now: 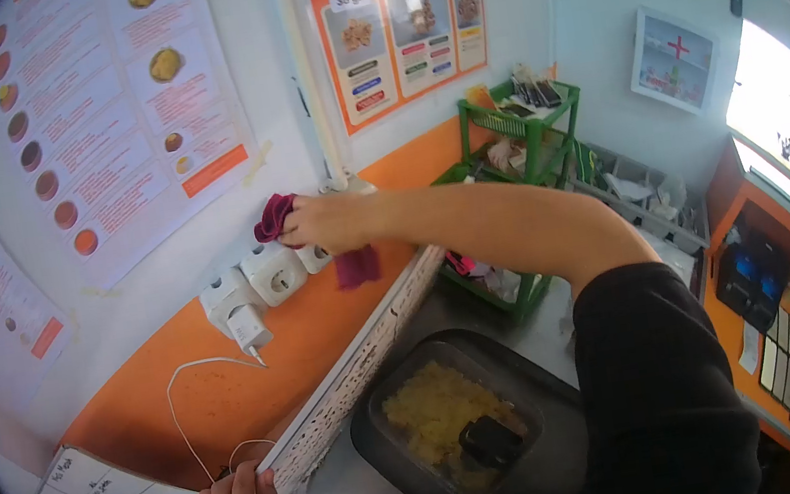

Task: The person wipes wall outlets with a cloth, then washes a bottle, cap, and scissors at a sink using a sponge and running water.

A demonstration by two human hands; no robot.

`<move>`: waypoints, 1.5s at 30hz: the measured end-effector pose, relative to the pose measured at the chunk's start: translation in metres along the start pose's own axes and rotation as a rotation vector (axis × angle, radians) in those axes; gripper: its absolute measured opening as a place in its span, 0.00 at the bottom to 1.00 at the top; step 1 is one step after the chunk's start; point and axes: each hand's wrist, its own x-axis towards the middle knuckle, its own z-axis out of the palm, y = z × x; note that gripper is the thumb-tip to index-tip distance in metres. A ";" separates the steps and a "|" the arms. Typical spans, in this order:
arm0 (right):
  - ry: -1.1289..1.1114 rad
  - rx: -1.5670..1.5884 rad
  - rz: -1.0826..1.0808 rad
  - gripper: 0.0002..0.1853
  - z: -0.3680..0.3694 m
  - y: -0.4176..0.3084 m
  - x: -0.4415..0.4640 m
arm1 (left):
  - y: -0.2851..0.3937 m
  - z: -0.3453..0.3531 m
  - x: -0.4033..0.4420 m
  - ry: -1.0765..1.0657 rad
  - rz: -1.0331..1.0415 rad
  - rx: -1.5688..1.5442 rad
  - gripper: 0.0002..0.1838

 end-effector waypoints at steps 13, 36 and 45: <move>-0.022 0.215 0.522 0.17 -0.070 0.026 -0.051 | -0.010 -0.007 0.000 0.013 0.033 -0.049 0.05; 0.089 -0.005 -0.183 0.09 -0.005 -0.021 0.055 | -0.006 -0.006 -0.002 0.018 0.011 -0.075 0.05; -0.029 0.048 -0.151 0.11 -0.009 -0.027 0.065 | -0.010 -0.003 -0.002 0.073 0.001 -0.095 0.05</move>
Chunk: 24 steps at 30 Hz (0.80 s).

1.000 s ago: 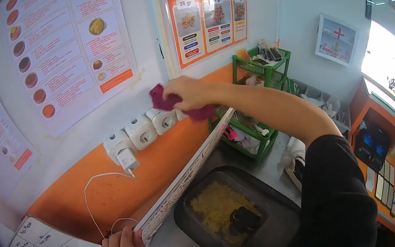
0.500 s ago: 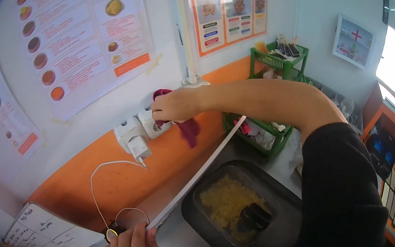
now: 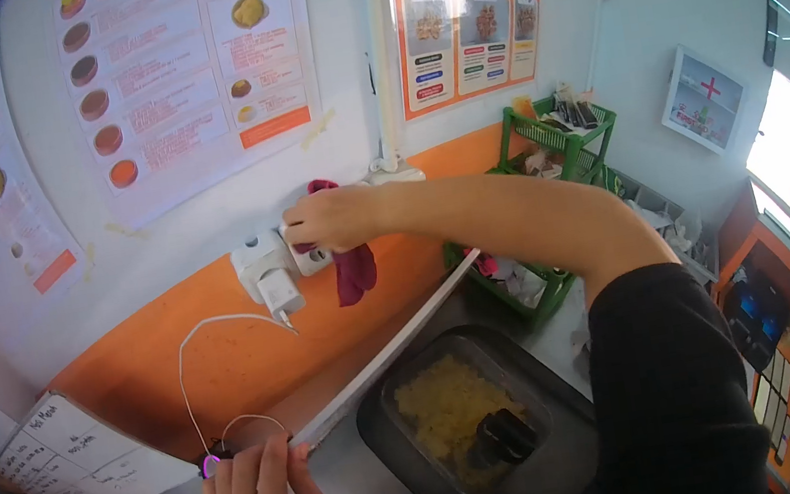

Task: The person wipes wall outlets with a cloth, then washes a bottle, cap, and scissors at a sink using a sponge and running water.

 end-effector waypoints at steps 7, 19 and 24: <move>0.097 0.199 0.037 0.10 -0.010 -0.014 0.012 | -0.002 -0.007 0.000 -0.033 -0.035 -0.017 0.05; 0.033 0.140 -0.129 0.08 0.008 -0.005 0.048 | -0.011 -0.001 -0.007 0.013 -0.055 -0.061 0.07; -0.065 0.068 -0.141 0.10 0.021 -0.032 0.089 | -0.002 0.007 -0.005 0.021 -0.063 -0.030 0.05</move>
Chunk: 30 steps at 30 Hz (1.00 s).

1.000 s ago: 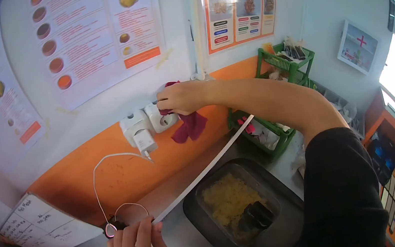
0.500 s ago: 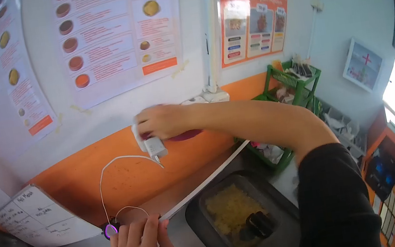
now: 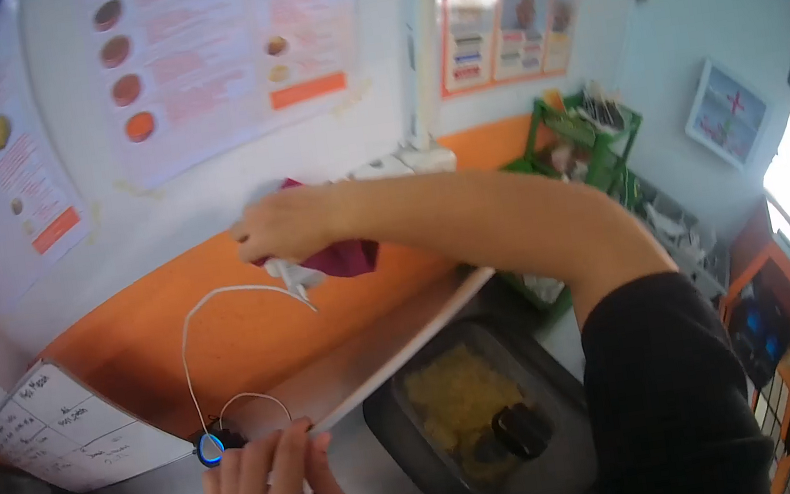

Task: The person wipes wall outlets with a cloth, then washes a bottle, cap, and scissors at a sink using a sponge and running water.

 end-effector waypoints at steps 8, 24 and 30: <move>0.087 0.071 0.000 0.08 -0.010 0.006 -0.034 | 0.000 -0.010 0.001 -0.057 0.000 -0.003 0.05; -0.767 -0.103 0.148 0.07 -0.004 -0.007 0.094 | -0.011 -0.009 -0.007 -0.080 -0.068 -0.044 0.09; -0.813 -0.227 0.190 0.08 0.005 -0.022 0.085 | -0.009 -0.005 -0.007 -0.032 -0.050 -0.041 0.09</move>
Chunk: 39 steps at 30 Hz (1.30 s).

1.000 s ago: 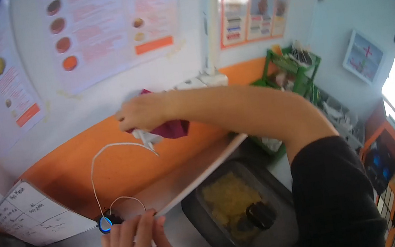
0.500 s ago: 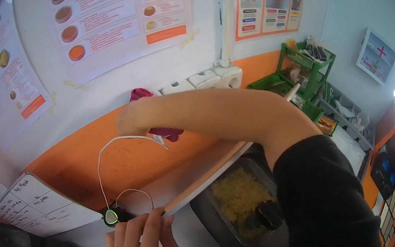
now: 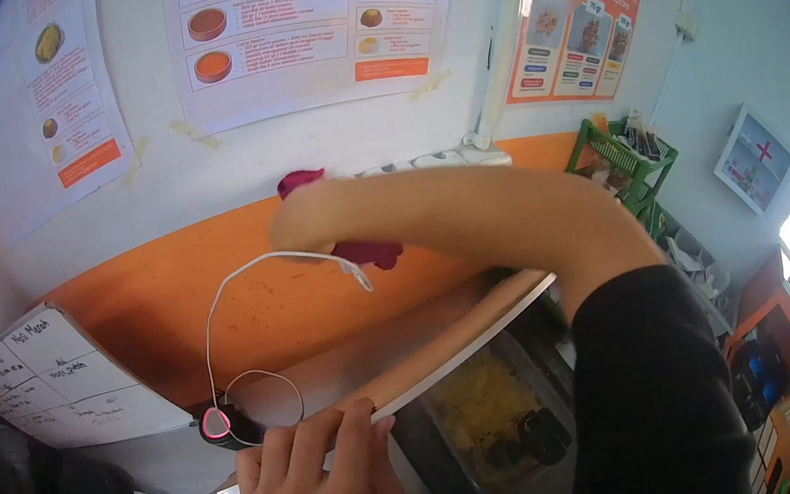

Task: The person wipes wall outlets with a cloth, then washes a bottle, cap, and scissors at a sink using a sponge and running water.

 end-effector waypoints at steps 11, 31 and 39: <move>0.610 0.679 0.085 0.11 0.053 0.090 -0.121 | -0.005 0.000 -0.004 0.002 0.003 -0.010 0.08; 0.931 0.325 0.138 0.10 0.168 0.074 -0.146 | 0.021 -0.004 0.021 -0.195 0.005 0.107 0.06; 0.531 0.444 0.413 0.10 0.192 0.106 -0.236 | 0.020 -0.007 0.020 -0.154 0.002 0.099 0.06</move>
